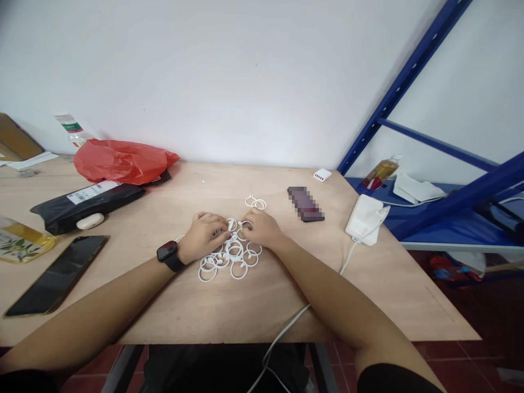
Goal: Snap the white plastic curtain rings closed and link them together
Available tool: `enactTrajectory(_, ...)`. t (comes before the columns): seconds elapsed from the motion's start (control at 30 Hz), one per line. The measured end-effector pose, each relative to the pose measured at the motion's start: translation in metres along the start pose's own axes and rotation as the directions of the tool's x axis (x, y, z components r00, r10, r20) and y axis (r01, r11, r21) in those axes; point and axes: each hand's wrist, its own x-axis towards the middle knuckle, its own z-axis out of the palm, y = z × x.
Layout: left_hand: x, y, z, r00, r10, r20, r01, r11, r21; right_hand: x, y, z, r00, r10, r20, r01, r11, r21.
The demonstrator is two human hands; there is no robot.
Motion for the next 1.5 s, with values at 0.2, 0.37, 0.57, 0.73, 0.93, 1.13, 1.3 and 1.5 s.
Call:
enactTrajectory(0.2,0.0,0.004,-0.004,0.999,0.005,-0.043,-0.007,0.998,-0.055,0.001,-0.003,0.001,0.993,-0.027,-0.117,0.043,0.99,0.131)
enactTrajectory(0.37,0.001,0.005,-0.003,0.997,-0.031,-0.067,0.026,0.996,-0.083,-0.004,-0.02,0.002,0.952,-0.025,-0.304,0.112,0.956,0.272)
enactTrajectory(0.57,0.002,0.004,-0.002,0.988,-0.047,-0.146,0.022,0.985,-0.17,-0.011,-0.033,0.001,0.946,-0.145,-0.29,0.231,0.929,0.291)
enactTrajectory(0.73,0.002,0.004,-0.006,0.971,-0.008,-0.239,-0.034,0.984,-0.172,-0.013,-0.029,0.0,0.938,-0.222,-0.266,0.303,0.898,0.318)
enactTrajectory(0.93,0.001,0.007,-0.008,0.954,0.061,-0.294,-0.106,0.985,-0.139,-0.011,-0.029,0.004,0.936,-0.202,-0.29,0.291,0.906,0.309)
enactTrajectory(1.13,0.001,0.007,-0.008,0.952,0.088,-0.293,-0.125,0.986,-0.113,-0.012,-0.03,0.004,0.932,-0.232,-0.279,0.311,0.906,0.287)
enactTrajectory(1.3,0.001,0.01,-0.01,0.937,0.123,-0.328,-0.166,0.98,-0.107,-0.013,-0.03,0.006,0.912,-0.303,-0.278,0.371,0.897,0.239)
enactTrajectory(1.5,0.001,0.013,-0.01,0.954,0.098,-0.283,-0.137,0.983,-0.121,-0.013,-0.029,0.009,0.898,-0.373,-0.231,0.422,0.879,0.22)
